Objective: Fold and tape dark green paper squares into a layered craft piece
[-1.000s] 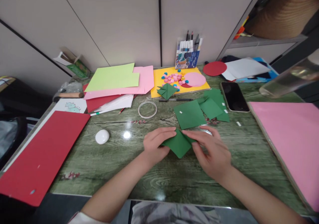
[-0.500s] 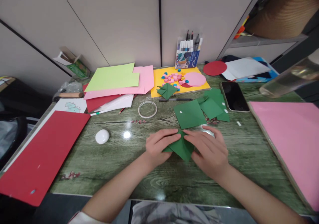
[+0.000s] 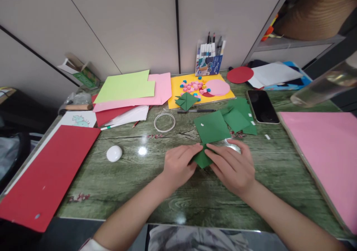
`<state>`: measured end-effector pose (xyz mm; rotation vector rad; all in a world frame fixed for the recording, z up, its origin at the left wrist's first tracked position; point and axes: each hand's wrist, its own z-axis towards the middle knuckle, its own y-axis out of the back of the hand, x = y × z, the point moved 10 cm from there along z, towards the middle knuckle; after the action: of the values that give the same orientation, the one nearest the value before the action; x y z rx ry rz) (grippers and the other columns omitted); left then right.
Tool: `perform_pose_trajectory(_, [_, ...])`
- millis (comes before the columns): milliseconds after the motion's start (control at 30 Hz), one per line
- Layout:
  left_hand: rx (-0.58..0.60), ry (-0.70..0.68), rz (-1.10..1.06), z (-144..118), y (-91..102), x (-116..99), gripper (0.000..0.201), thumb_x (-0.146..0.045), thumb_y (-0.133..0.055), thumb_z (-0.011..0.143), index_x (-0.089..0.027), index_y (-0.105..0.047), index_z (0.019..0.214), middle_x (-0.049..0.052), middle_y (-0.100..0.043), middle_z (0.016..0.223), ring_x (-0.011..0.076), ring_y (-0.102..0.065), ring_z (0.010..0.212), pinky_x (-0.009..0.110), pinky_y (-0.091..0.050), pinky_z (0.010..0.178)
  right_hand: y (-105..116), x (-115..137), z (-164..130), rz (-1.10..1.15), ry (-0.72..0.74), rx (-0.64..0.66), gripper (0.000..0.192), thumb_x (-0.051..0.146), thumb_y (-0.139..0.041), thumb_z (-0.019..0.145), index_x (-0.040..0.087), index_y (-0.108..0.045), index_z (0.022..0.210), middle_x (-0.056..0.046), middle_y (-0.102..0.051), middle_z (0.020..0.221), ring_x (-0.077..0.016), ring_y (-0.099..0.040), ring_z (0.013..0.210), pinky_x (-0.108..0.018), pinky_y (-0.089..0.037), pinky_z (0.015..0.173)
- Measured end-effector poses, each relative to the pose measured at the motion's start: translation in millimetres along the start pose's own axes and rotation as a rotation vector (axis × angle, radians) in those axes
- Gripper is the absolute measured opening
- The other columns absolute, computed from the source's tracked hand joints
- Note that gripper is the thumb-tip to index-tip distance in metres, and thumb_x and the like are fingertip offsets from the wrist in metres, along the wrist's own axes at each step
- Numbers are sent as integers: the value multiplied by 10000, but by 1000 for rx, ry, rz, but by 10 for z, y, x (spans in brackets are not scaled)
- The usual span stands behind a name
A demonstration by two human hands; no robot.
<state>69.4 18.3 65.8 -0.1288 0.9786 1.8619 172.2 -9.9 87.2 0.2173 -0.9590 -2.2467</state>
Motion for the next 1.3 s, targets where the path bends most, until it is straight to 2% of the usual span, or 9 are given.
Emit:
perform_pose_trajectory(200, [49, 2, -15, -18, -19, 2, 325, -13, -540, 692, -173, -599, 968, 89, -695, 983, 169, -657, 900, 271, -549, 771, -9, 78, -55, 31, 83, -29, 148, 82, -560, 777, 179, -567, 889, -90, -706, 981, -156, -659, 811, -442, -414, 890])
perform_pose_trajectory(333, [53, -44, 28, -37, -6, -43, 303, -22, -544, 710, -161, -599, 973, 90, -694, 932, 166, -658, 839, 260, -546, 723, -44, 92, -112, 82, 116, -10, 136, 98, -536, 797, 197, -531, 889, -83, -695, 1022, -171, -651, 915, -485, -378, 929])
perform_pose_trajectory(467, [35, -58, 22, -42, 24, -60, 268, -57, -559, 736, -161, -599, 981, 92, -696, 918, 156, -661, 802, 244, -540, 695, -59, 83, -115, 103, 100, 16, 101, 100, -537, 800, 200, -538, 786, -61, -705, 997, -172, -654, 924, -477, -360, 956])
perform_pose_trajectory(600, [-5, -53, -19, -38, 77, -66, 216, -115, -572, 768, -172, -595, 976, 96, -696, 931, 149, -662, 813, 236, -540, 702, 40, 122, -107, 144, 120, -57, 127, 86, -571, 783, 188, -591, 857, -57, -717, 951, -178, -650, 941, -464, -389, 943])
perform_pose_trajectory(700, [-2, -67, -20, -36, 74, -87, 235, -122, -572, 776, -169, -587, 1006, 98, -691, 934, 151, -660, 824, 237, -540, 694, 94, 128, -105, 163, 114, -106, 148, 85, -586, 778, 194, -617, 873, -38, -727, 862, -181, -658, 918, -447, -411, 923])
perform_pose_trajectory(867, [52, -61, 1, -40, 16, -85, 318, -114, -537, 806, -171, -571, 1117, 88, -664, 902, 142, -650, 867, 225, -533, 703, 85, 114, -76, 146, 83, -110, 152, 85, -597, 774, 217, -624, 845, 1, -723, 821, -163, -670, 855, -418, -406, 938])
perform_pose_trajectory(1033, [68, 13, -52, -30, -27, -7, 305, -88, -534, 787, -189, -613, 1064, 72, -651, 901, 128, -642, 822, 221, -530, 690, 39, 143, -74, 139, 135, -86, 185, 57, -584, 763, 186, -623, 889, -36, -716, 867, -167, -658, 890, -397, -381, 956])
perform_pose_trajectory(1167, [-12, 205, -191, -8, 3, 230, 400, 49, -490, 666, -207, -663, 921, 20, -654, 817, 111, -625, 748, 216, -518, 661, -9, -42, -75, 216, 10, -75, 299, 134, -647, 722, 205, -563, 1001, -63, -670, 987, -189, -638, 910, -488, -350, 975])
perform_pose_trajectory(1300, [-141, 379, -280, -21, 100, 455, 446, 81, -466, 573, -205, -692, 830, 3, -663, 770, 120, -610, 720, 235, -500, 654, 46, -449, -146, 441, -311, -219, 437, 291, -628, 723, 221, -485, 1130, -101, -595, 1048, -252, -597, 964, -508, -432, 882])
